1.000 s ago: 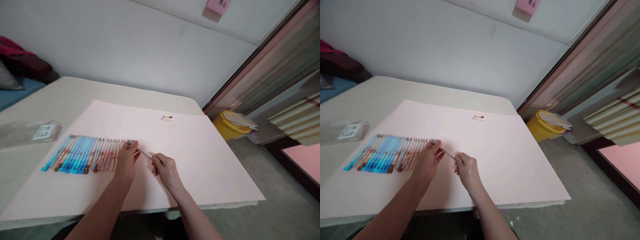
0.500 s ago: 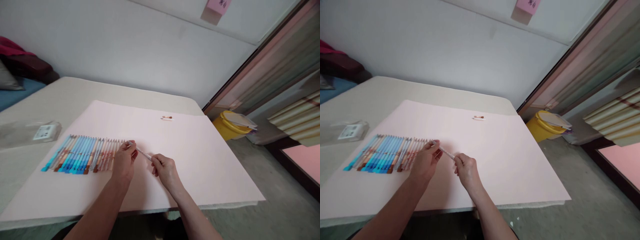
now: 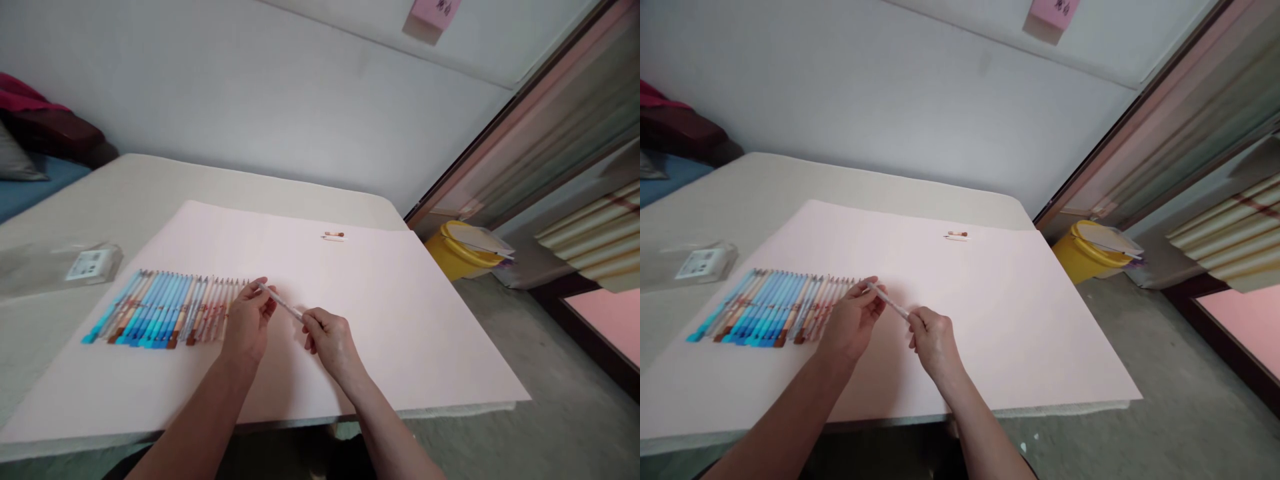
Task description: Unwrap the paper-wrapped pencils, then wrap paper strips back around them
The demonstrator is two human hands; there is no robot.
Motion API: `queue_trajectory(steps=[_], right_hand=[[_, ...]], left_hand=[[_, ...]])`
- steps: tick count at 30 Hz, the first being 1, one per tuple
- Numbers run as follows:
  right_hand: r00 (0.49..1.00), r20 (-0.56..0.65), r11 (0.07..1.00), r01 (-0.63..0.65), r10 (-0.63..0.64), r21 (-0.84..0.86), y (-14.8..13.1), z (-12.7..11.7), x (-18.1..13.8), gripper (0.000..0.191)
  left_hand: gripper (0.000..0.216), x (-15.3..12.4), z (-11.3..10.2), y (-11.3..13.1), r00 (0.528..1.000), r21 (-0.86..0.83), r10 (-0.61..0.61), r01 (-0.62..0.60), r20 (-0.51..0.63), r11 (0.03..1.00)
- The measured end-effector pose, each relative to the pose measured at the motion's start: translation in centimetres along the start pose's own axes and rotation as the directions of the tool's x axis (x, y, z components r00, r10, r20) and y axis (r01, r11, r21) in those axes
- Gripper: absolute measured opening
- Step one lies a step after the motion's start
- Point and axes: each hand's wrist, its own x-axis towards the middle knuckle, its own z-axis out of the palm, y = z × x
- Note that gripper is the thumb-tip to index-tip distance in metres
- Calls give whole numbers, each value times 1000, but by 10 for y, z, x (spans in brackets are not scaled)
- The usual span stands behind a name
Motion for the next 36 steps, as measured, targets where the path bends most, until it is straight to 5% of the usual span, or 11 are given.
queue_trajectory(steps=[13, 19, 36], right_hand=[[1000, 10, 1000, 8, -8, -11, 3, 0, -1, 24], [1000, 19, 1000, 13, -13, -18, 2, 0, -1, 24], [1000, -4, 999, 15, -16, -47, 1, -2, 0, 24]], left_hand=[[29, 0, 1, 3, 999, -12, -29, 29, -21, 1000], [20, 0, 0, 1, 994, 119, 14, -2, -105, 993], [24, -3, 1, 1, 997, 10, -69, 69, -33, 998]])
